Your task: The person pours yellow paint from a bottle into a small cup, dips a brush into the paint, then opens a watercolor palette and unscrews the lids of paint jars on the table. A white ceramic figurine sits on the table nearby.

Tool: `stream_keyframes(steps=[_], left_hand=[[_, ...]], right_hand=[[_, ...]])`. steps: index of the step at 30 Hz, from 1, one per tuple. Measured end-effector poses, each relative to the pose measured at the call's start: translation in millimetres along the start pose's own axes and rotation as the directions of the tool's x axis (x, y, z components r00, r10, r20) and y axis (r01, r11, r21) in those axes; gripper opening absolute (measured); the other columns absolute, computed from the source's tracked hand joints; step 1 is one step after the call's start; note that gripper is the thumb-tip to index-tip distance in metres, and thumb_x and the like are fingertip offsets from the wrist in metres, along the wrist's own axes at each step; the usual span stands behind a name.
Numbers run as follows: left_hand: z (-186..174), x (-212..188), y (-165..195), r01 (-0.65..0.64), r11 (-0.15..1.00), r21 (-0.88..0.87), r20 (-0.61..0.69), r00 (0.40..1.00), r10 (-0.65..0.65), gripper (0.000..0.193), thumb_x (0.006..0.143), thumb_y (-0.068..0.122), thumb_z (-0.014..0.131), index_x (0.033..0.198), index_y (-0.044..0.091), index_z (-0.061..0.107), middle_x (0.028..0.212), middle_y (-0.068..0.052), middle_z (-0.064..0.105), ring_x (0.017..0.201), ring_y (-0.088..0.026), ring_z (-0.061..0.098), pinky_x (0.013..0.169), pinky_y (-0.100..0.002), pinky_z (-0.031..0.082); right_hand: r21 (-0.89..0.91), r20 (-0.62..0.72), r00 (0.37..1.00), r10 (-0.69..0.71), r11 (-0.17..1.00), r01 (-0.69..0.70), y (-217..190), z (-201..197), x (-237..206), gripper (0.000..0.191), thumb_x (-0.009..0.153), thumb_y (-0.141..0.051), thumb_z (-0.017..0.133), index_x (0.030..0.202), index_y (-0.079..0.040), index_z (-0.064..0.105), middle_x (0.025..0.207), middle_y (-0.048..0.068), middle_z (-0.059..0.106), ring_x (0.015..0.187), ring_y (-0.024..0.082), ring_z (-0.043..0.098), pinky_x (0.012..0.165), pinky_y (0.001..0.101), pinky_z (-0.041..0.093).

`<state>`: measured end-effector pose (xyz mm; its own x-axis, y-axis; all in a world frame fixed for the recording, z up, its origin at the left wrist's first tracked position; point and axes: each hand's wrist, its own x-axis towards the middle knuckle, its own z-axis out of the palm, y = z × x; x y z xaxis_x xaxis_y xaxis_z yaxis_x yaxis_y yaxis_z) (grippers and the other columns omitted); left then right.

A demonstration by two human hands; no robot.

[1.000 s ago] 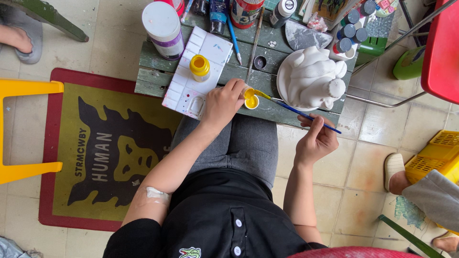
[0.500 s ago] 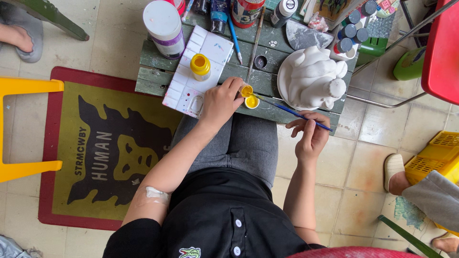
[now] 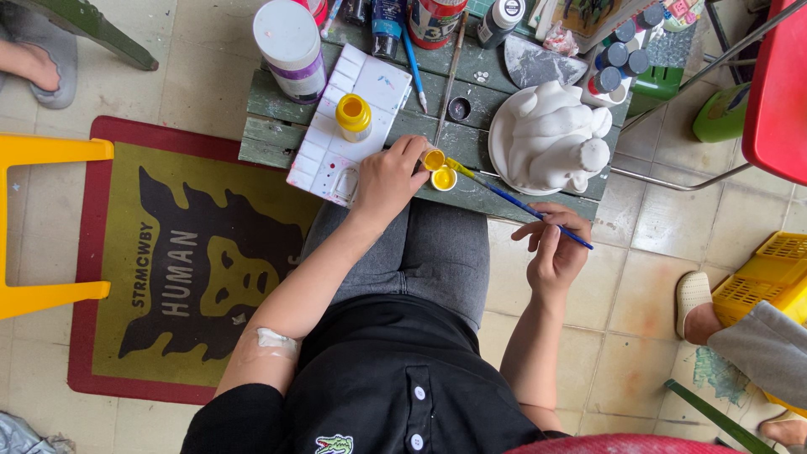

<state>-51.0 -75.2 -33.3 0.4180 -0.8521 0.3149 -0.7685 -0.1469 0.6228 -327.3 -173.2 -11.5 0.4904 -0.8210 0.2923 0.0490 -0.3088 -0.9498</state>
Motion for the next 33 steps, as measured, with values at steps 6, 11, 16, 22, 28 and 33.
stream_keyframes(steps=[6, 11, 16, 22, 28, 33], left_hand=[[1.1, 1.4, -4.4, 0.035, 0.999, 0.010, 0.007, 0.999, -0.035, 0.042, 0.079, 0.019, 0.087, 0.109, 0.008, 0.059, 0.106, -0.007, 0.069, 0.083, -0.032, 0.073, 0.067, -0.042, 0.058], [1.5, 1.0, -6.3, 0.029, 0.999, 0.018, -0.004, 1.000, -0.029, 0.043, 0.077, 0.019, 0.087, 0.108, 0.009, 0.060, 0.104, -0.007, 0.069, 0.082, -0.031, 0.073, 0.067, -0.042, 0.057], [-1.0, 1.7, -2.1, 0.053, 0.997, 0.047, 0.021, 0.998, -0.054, 0.044, 0.077, 0.020, 0.088, 0.108, 0.009, 0.059, 0.103, -0.007, 0.069, 0.081, -0.031, 0.073, 0.066, -0.042, 0.057], [-9.3, -8.4, 7.9, 0.051, 0.999, -0.015, -0.066, 0.996, -0.052, 0.040, 0.083, 0.025, 0.083, 0.113, 0.012, 0.060, 0.104, -0.004, 0.072, 0.083, -0.028, 0.074, 0.066, -0.042, 0.057], [-11.4, -24.9, 11.1, 0.154, 0.986, 0.068, -0.031, 0.988, -0.152, 0.035, 0.083, 0.027, 0.081, 0.111, 0.013, 0.064, 0.098, -0.004, 0.072, 0.079, -0.029, 0.073, 0.064, -0.043, 0.057], [-12.2, -29.8, 12.1, 0.069, 0.997, 0.042, -0.078, 0.995, -0.065, 0.036, 0.080, 0.027, 0.081, 0.110, 0.014, 0.066, 0.099, -0.003, 0.072, 0.080, -0.027, 0.073, 0.067, -0.041, 0.057]], right_hand=[[-0.023, 0.079, 0.993, -0.093, 0.995, 0.095, 8.5, 16.5, -5.4, 0.003, 0.112, -0.002, 0.050, 0.115, -0.002, 0.051, 0.128, 0.023, 0.066, 0.071, 0.013, 0.060, 0.070, 0.0309, 0.061], [-0.082, 0.098, 0.991, -0.093, 0.992, 0.101, 4.9, 12.1, -4.7, 0.003, 0.111, -0.001, 0.051, 0.114, -0.002, 0.051, 0.125, 0.024, 0.067, 0.077, 0.017, 0.066, 0.070, 0.0300, 0.059], [-0.078, 0.067, 0.994, -0.083, 0.993, 0.088, -0.1, -2.2, -12.1, 0.003, 0.112, -0.003, 0.051, 0.114, -0.002, 0.052, 0.125, 0.025, 0.067, 0.075, 0.019, 0.065, 0.068, 0.0298, 0.057], [-0.003, -0.149, 0.985, -0.091, 0.996, 0.092, 7.4, -16.4, -12.2, 0.009, 0.115, -0.012, 0.049, 0.119, -0.004, 0.047, 0.122, 0.024, 0.067, 0.074, 0.026, 0.073, 0.057, 0.0254, 0.049], [-0.007, -0.144, 0.988, -0.060, 0.998, 0.059, 14.7, -13.5, -16.3, 0.011, 0.117, -0.014, 0.050, 0.121, -0.005, 0.046, 0.123, 0.024, 0.067, 0.077, 0.027, 0.073, 0.055, 0.0244, 0.047], [0.011, -0.134, 0.989, -0.055, 0.998, 0.057, 14.5, -8.0, -16.0, 0.011, 0.116, -0.014, 0.050, 0.121, -0.005, 0.047, 0.121, 0.023, 0.068, 0.076, 0.026, 0.072, 0.055, 0.0243, 0.048]])
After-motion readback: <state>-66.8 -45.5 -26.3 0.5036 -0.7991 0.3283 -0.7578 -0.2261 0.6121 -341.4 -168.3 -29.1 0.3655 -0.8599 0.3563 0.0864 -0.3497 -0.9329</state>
